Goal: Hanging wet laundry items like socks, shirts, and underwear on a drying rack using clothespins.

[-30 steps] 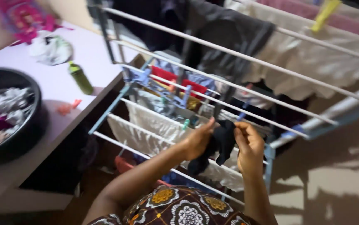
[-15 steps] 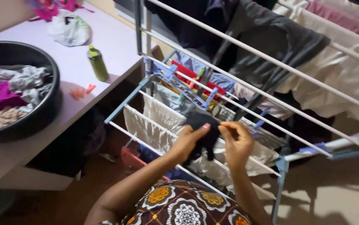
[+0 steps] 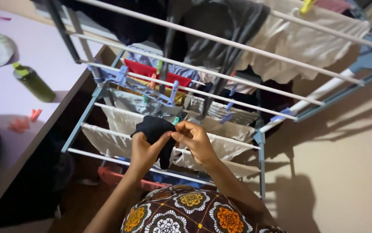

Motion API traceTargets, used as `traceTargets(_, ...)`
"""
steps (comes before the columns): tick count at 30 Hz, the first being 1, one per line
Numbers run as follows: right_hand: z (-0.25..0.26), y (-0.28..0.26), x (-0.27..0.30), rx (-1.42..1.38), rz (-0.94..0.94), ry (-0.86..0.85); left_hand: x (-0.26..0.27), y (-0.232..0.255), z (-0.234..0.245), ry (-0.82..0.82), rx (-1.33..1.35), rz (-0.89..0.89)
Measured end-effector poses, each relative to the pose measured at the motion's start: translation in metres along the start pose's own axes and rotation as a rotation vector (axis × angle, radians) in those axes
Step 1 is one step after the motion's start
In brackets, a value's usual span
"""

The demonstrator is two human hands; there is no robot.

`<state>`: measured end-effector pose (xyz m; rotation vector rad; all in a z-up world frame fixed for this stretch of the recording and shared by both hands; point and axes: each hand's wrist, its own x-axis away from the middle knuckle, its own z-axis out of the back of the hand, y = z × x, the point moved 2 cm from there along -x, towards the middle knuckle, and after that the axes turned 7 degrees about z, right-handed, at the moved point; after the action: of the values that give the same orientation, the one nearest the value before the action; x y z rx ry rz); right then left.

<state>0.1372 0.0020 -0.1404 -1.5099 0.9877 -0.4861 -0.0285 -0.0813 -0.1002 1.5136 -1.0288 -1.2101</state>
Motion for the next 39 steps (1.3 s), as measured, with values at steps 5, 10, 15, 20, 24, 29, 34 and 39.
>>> traceTargets(5,0.015,-0.013,0.007,-0.064,0.007,0.024,-0.003,0.012,-0.008,-0.040,0.081,0.080)
traceTargets(10,0.029,-0.035,0.017,-0.087,0.104,0.149,-0.017,-0.009,-0.013,-0.100,0.054,0.154)
traceTargets(15,0.028,-0.090,0.029,0.240,0.362,0.238,-0.037,0.020,-0.028,-0.182,-0.096,-0.054)
traceTargets(20,0.031,-0.170,0.033,0.729,0.487,0.288,-0.059,0.112,-0.055,-0.260,-0.348,-0.117)
traceTargets(24,0.021,-0.243,0.023,1.016,0.652,0.304,-0.088,0.172,-0.073,-0.089,-0.370,-0.418)
traceTargets(29,0.042,-0.294,-0.014,1.065,0.848,0.339,-0.157,0.218,-0.107,-0.033,-0.374,-0.742)
traceTargets(34,0.091,-0.316,-0.063,1.098,0.863,0.392,-0.240,0.219,-0.139,0.130,-0.485,-0.853)
traceTargets(39,0.131,-0.305,-0.092,1.013,0.535,0.503,-0.292,0.199,-0.166,0.239,-0.985,-0.718)
